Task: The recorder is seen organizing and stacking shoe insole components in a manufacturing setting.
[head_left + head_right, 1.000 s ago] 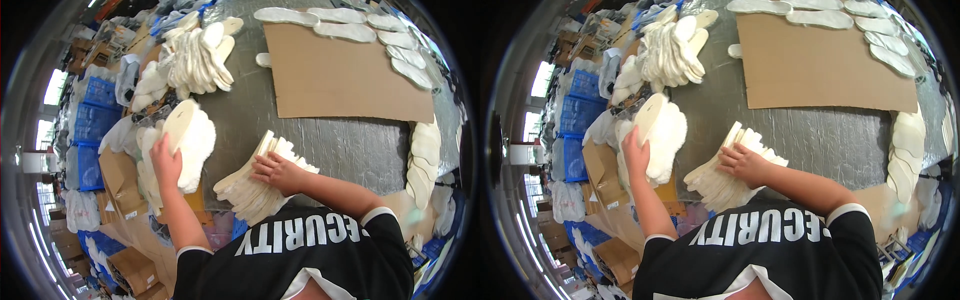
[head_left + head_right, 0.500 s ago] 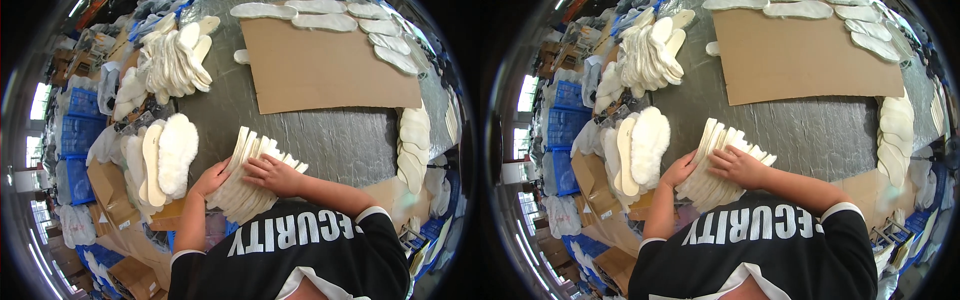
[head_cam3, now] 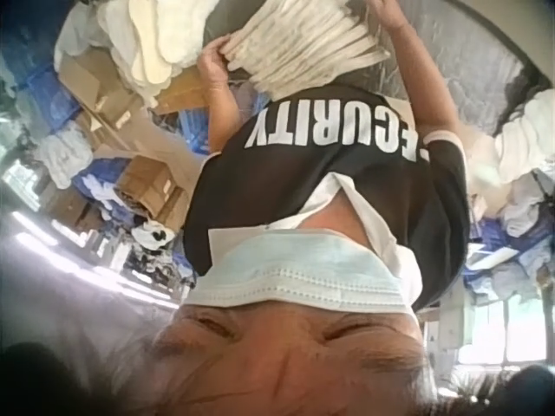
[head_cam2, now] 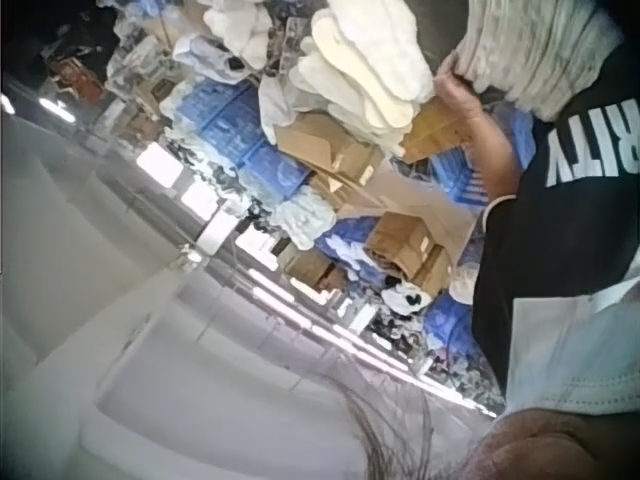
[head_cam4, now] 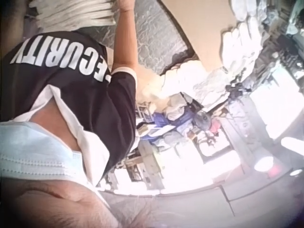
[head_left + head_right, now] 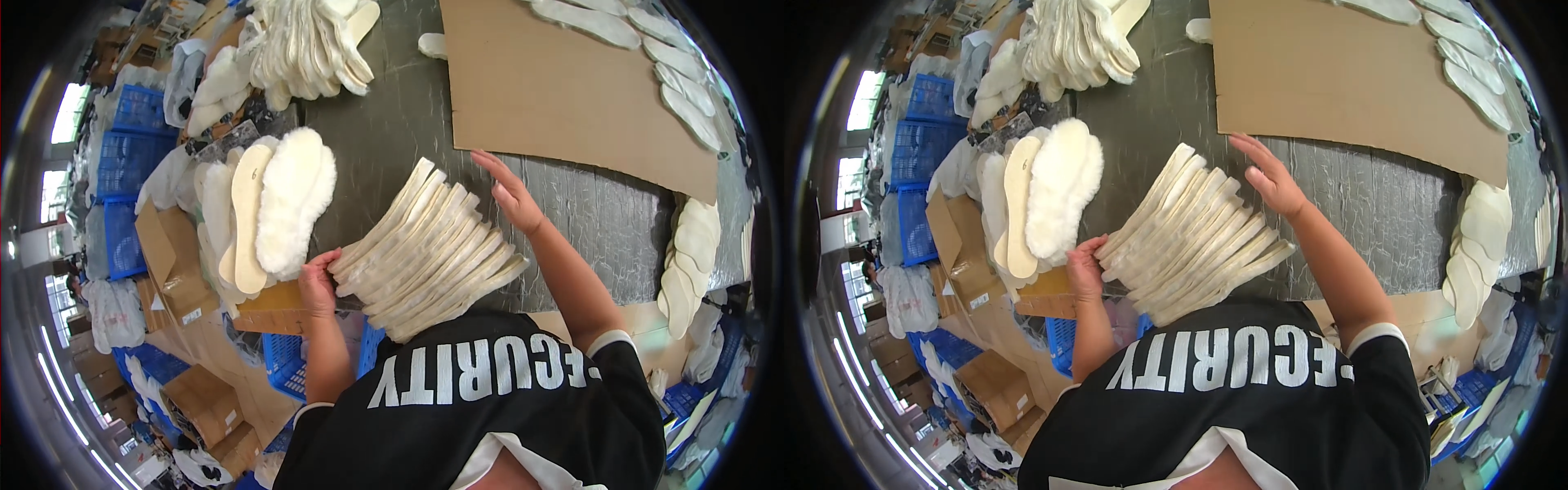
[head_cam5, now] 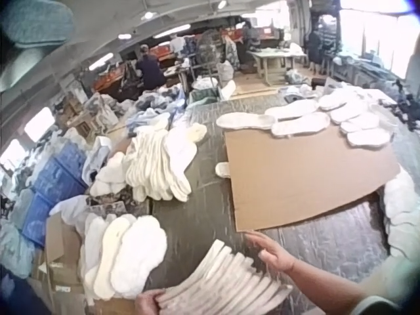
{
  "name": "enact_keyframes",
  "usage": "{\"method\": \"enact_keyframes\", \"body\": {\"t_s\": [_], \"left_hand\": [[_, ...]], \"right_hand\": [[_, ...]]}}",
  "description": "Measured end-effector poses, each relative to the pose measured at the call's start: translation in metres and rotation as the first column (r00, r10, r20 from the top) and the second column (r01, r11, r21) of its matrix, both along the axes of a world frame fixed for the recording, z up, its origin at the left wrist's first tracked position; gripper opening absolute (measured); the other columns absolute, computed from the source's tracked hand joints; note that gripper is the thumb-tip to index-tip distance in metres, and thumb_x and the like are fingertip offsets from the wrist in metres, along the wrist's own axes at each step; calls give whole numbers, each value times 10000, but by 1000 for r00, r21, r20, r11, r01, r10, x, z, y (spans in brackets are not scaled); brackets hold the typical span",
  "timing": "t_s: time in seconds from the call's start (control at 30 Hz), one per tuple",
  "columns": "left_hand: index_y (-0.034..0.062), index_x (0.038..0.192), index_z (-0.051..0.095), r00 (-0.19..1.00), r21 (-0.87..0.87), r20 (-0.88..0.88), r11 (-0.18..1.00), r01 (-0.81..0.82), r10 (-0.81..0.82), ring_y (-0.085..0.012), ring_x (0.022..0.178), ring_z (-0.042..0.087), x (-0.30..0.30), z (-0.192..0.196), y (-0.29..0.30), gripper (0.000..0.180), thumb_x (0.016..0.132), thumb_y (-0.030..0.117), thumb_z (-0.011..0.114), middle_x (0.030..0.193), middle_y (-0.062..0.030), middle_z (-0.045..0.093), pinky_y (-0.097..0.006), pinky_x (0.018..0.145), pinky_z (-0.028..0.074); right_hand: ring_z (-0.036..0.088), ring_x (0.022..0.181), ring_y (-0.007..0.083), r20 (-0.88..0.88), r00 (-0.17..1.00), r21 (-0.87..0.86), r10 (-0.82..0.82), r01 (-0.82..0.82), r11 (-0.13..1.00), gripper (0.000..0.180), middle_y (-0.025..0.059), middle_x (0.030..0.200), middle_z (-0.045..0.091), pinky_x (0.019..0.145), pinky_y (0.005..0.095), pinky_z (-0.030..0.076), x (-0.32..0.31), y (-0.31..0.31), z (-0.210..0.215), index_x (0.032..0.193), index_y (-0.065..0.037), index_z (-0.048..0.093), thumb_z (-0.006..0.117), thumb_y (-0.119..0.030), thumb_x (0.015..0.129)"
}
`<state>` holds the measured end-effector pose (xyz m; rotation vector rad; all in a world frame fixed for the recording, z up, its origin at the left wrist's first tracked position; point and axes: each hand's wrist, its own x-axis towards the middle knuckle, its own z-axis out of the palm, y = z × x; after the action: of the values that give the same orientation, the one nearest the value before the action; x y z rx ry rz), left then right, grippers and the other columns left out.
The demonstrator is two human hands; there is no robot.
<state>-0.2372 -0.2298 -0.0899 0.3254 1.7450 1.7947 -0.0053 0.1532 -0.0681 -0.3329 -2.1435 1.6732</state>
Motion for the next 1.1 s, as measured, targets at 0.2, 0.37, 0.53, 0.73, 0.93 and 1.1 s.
{"method": "enact_keyframes", "body": {"t_s": [0.2,0.37,0.53,0.73,0.93,1.1], "left_hand": [[-27,1018,655,885,74,64,883,-464,461,-280,995,655,25,-14,17,844,963,752,333,1037,-182,708,-406,930,507],[-9,1006,659,881,62,89,881,-470,464,-274,967,653,35,-13,22,823,950,758,367,996,-168,707,-402,932,502],[-14,1097,665,906,160,150,895,-417,396,-264,974,647,40,6,25,757,964,694,431,1001,-160,707,-403,931,491],[35,1219,642,743,-679,-333,695,237,-580,-271,960,672,-7,79,79,387,960,322,637,1010,-153,698,-390,848,502],[0,1116,620,629,-612,-148,570,548,-764,-287,879,676,-18,83,143,431,883,341,744,1003,-176,696,-372,798,526],[10,1184,606,649,-534,-202,638,555,-733,-255,845,657,-11,69,137,467,914,374,718,989,-143,692,-346,794,519]], "right_hand": [[259,1500,288,-81,988,-243,131,-147,959,816,163,1598,334,1219,419,153,-69,-21,-23,1525,-41,396,406,-644,974],[342,1427,318,-4,991,-177,134,-133,975,917,184,1488,416,1199,426,186,-66,-29,-12,1499,-27,421,379,-746,931],[430,1323,316,-37,993,-167,110,-114,979,829,179,1378,468,1157,427,275,-60,-30,-11,1423,-18,479,438,-684,931],[504,1233,281,-6,991,-219,131,-129,967,855,162,1268,544,1060,406,381,-63,-32,-21,1361,20,475,526,-699,899],[302,1456,411,238,942,331,237,-308,892,1082,216,1526,379,1187,542,235,-42,-10,32,1506,-84,382,719,-718,696],[189,1534,336,481,817,661,317,-576,481,1039,116,1643,251,1229,571,135,29,-56,82,1565,-287,322,823,-465,672]]}}
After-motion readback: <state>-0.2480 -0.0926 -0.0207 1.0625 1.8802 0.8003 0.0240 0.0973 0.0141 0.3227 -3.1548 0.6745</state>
